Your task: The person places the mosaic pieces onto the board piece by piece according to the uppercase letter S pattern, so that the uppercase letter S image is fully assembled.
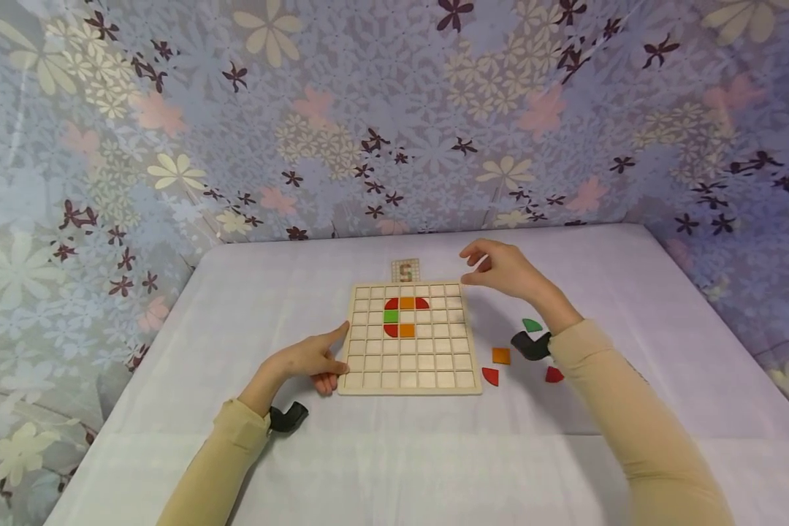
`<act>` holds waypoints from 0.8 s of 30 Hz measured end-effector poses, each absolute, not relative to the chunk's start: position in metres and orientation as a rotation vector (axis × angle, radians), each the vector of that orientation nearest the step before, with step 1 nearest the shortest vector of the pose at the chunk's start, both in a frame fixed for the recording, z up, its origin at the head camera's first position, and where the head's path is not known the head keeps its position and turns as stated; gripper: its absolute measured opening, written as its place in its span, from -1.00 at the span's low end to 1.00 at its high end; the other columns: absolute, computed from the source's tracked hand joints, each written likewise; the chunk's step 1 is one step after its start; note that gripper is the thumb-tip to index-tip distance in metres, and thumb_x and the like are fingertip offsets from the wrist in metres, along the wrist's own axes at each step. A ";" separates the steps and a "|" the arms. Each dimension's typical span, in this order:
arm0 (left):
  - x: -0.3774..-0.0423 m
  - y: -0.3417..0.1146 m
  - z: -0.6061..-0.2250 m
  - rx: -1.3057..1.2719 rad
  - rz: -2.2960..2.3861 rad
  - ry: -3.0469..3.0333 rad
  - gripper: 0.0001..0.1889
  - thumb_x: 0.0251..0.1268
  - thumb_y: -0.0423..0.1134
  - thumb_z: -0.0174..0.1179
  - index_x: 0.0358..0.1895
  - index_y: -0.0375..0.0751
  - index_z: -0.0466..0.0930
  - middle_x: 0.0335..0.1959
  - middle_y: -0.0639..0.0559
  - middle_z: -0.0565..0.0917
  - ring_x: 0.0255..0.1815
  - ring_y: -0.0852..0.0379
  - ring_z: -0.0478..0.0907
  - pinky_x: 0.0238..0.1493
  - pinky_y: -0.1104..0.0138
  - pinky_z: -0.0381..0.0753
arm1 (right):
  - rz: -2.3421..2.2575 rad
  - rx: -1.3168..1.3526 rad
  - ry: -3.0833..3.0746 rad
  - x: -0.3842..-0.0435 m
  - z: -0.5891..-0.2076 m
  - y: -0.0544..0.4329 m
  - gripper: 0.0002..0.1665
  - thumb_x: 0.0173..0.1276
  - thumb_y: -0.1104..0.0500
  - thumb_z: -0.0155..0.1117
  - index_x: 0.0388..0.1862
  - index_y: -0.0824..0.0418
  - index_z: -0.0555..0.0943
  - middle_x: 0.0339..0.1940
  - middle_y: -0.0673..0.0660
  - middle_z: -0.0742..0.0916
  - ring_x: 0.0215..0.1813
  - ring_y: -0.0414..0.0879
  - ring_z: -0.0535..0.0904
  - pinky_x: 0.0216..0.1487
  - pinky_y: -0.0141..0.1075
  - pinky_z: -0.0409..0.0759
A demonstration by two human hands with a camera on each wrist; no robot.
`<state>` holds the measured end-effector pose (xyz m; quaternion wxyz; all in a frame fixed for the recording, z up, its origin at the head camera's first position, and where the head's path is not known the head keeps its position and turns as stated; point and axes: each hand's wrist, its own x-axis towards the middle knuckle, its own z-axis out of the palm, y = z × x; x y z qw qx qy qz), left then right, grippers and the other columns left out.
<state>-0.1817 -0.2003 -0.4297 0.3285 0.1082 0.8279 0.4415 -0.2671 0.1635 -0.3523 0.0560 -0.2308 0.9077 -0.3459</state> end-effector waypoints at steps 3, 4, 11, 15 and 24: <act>-0.181 -0.199 -0.431 0.286 1.163 2.170 -0.09 0.32 -0.36 0.17 0.52 -0.14 -0.33 -0.65 -0.18 0.62 -0.73 0.07 0.57 -0.61 0.24 0.66 | -1.066 -0.596 2.795 -0.262 -0.348 0.187 -0.48 0.23 0.07 0.39 0.12 0.23 0.51 -0.04 0.21 0.60 -0.09 0.08 0.58 -0.12 -0.05 0.59; -0.180 -0.199 -0.431 0.284 1.168 2.172 -0.09 0.32 -0.36 0.17 0.52 -0.14 -0.32 -0.65 -0.18 0.62 -0.73 0.07 0.57 -0.61 0.23 0.66 | -1.070 -0.566 2.804 -0.260 -0.348 0.194 -0.46 0.23 0.03 0.39 0.13 0.22 0.50 -0.03 0.22 0.59 -0.08 0.09 0.58 -0.12 -0.04 0.58; -0.178 -0.198 -0.434 0.275 1.168 2.159 -0.09 0.32 -0.37 0.17 0.52 -0.14 -0.32 -0.66 -0.18 0.61 -0.73 0.08 0.57 -0.61 0.24 0.66 | -1.050 -0.390 2.810 -0.243 -0.372 0.239 -0.33 0.26 -0.12 0.31 0.18 0.27 0.45 0.05 0.32 0.56 -0.02 0.16 0.54 -0.11 0.00 0.55; -0.177 -0.198 -0.436 0.273 1.168 2.154 -0.08 0.32 -0.36 0.18 0.52 -0.13 -0.33 -0.65 -0.18 0.61 -0.73 0.08 0.57 -0.61 0.24 0.66 | -1.087 -0.303 2.798 -0.234 -0.388 0.259 -0.33 0.28 -0.11 0.29 0.20 0.30 0.43 0.06 0.33 0.55 0.02 0.20 0.51 -0.06 0.05 0.52; -0.176 -0.199 -0.435 0.285 1.163 2.157 -0.09 0.32 -0.37 0.17 0.52 -0.13 -0.33 -0.65 -0.18 0.61 -0.72 0.07 0.57 -0.61 0.23 0.66 | -1.093 -0.239 2.754 -0.222 -0.410 0.276 -0.42 0.31 -0.05 0.29 0.17 0.28 0.49 0.05 0.29 0.56 -0.01 0.15 0.51 -0.11 -0.05 0.50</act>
